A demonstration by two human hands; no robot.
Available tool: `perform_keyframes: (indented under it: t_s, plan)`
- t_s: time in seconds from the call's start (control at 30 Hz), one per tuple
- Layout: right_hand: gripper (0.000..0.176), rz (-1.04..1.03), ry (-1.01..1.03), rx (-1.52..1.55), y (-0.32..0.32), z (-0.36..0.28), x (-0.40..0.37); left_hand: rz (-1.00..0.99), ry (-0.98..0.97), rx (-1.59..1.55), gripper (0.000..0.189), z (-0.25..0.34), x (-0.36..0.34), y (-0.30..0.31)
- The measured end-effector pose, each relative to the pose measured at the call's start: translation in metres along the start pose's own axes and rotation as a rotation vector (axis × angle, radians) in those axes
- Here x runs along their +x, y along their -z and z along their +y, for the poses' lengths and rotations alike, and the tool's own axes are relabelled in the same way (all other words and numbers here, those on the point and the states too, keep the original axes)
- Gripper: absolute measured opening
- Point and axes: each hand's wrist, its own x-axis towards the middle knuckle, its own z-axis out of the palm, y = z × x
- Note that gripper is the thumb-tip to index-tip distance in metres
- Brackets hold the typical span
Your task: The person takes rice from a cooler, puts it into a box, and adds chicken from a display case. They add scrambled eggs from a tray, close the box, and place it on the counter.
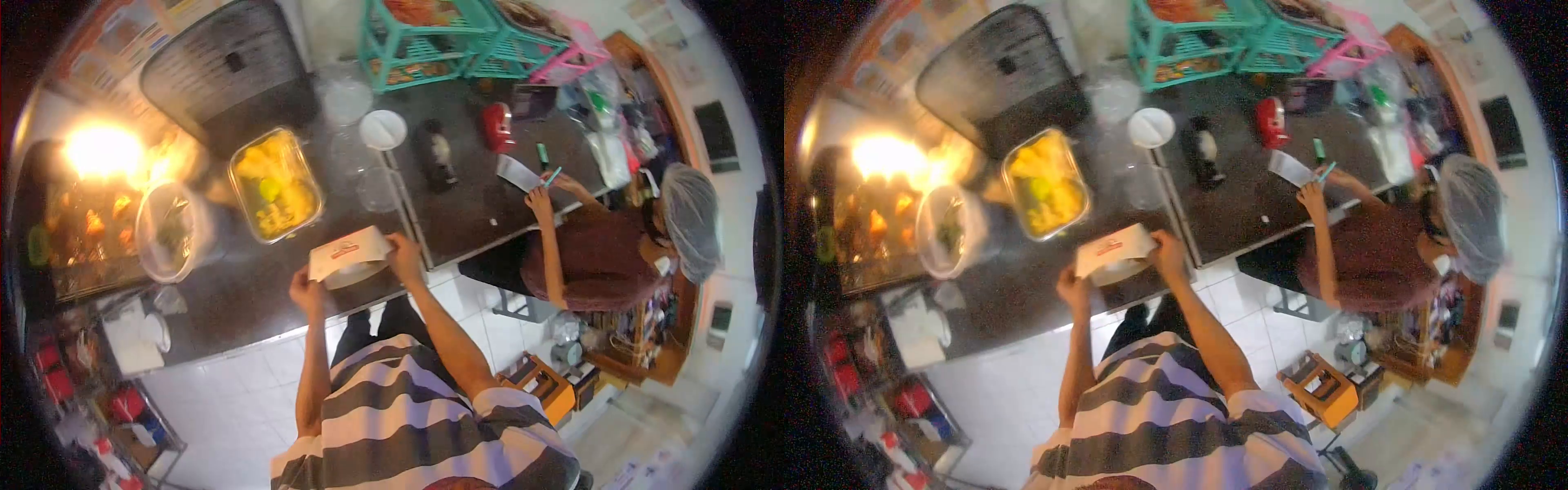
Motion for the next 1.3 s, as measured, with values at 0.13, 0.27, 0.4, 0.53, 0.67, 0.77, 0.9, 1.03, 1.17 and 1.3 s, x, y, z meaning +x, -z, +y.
perform_keyframes:
  t_s: [0.13,0.27,0.4,0.53,0.67,0.77,0.9,1.03,1.17,1.3]
  plan:
    - [0.021,0.042,-0.033,0.024,-0.013,0.022,-0.007,-0.031,-0.031,0.035,0.022,-0.003,-0.001,-0.004]
    - [0.025,0.070,-0.027,0.043,-0.017,0.022,-0.012,-0.003,-0.043,0.021,0.023,-0.018,-0.005,-0.013]
    - [0.031,-0.140,-0.100,0.096,-0.002,0.028,-0.006,0.017,0.090,0.046,0.021,-0.028,0.000,0.000]
    - [0.033,-0.247,-0.087,0.074,0.009,0.022,0.001,-0.048,0.122,0.055,0.019,-0.016,-0.004,0.007]
    - [0.032,-0.328,-0.242,0.153,0.011,0.008,0.001,-0.122,0.030,0.011,0.020,-0.011,-0.008,-0.003]
    - [0.030,-0.401,-0.180,0.075,0.017,0.012,0.004,-0.220,0.173,0.058,0.027,0.004,-0.004,0.009]
    - [0.045,-0.410,-0.422,0.144,0.017,0.010,0.031,-0.277,0.252,-0.028,0.044,0.004,0.013,0.027]
    - [0.062,-0.377,-0.269,-0.216,0.032,-0.036,0.058,-0.286,0.427,0.513,0.047,0.051,0.043,0.012]
    - [0.062,-0.396,-0.117,-0.437,0.007,-0.007,0.054,-0.411,0.172,0.546,0.054,0.045,0.040,0.008]
    - [0.061,-0.383,-0.244,-0.352,-0.013,0.006,0.033,-0.419,0.332,0.444,0.044,0.059,0.015,-0.004]
